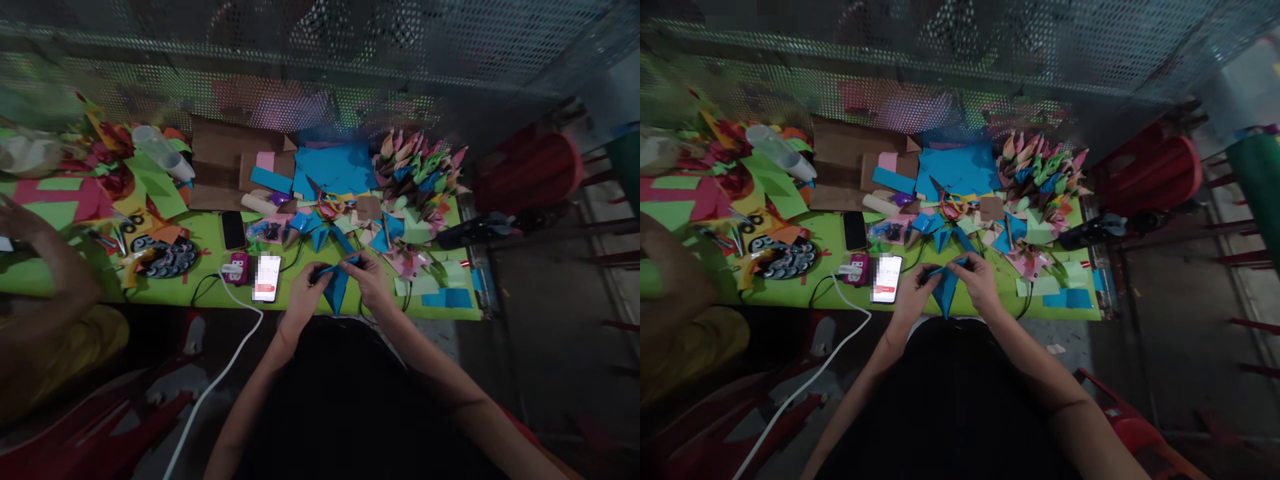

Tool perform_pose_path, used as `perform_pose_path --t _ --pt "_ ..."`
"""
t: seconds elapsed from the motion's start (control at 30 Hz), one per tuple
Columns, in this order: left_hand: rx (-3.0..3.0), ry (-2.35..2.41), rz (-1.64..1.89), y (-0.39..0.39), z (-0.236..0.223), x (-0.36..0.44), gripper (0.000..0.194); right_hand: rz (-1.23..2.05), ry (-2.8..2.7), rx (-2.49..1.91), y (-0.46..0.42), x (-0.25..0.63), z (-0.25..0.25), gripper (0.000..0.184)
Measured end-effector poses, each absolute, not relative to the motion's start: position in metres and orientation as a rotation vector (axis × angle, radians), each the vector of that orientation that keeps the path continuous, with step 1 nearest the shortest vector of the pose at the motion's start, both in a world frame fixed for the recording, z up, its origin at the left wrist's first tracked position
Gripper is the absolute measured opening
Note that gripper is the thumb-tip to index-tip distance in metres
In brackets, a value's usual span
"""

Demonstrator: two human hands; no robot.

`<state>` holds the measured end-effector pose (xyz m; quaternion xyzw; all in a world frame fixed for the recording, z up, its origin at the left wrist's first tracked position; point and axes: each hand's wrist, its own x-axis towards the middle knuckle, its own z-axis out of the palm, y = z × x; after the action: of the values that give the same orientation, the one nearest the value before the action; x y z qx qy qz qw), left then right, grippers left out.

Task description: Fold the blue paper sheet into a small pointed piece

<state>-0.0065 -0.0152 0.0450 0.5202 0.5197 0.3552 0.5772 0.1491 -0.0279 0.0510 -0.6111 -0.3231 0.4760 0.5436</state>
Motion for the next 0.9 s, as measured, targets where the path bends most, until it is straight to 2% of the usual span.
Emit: perform_pose_path --t 0.13,0.33,0.43,0.6,0.9 --pt "1.013 1.128 0.8 -0.02 0.037 -0.002 0.038 1.065 -0.699 -1.442 -0.027 0.146 0.053 0.036" --pt "0.92 1.098 0.771 -0.022 0.031 -0.002 0.031 1.007 -0.728 -1.451 -0.028 0.153 0.05 0.034" --pt "0.92 1.147 0.793 -0.02 0.035 -0.005 0.027 1.069 -0.799 -1.451 -0.029 0.159 0.048 0.034" --pt "0.942 1.115 0.737 -0.016 0.042 -0.01 0.035 1.14 -0.846 -1.431 -0.031 0.166 0.048 0.035" --pt "1.24 1.167 0.654 -0.016 0.046 -0.019 0.022 1.321 -1.156 -1.487 -0.022 0.175 0.057 0.033"
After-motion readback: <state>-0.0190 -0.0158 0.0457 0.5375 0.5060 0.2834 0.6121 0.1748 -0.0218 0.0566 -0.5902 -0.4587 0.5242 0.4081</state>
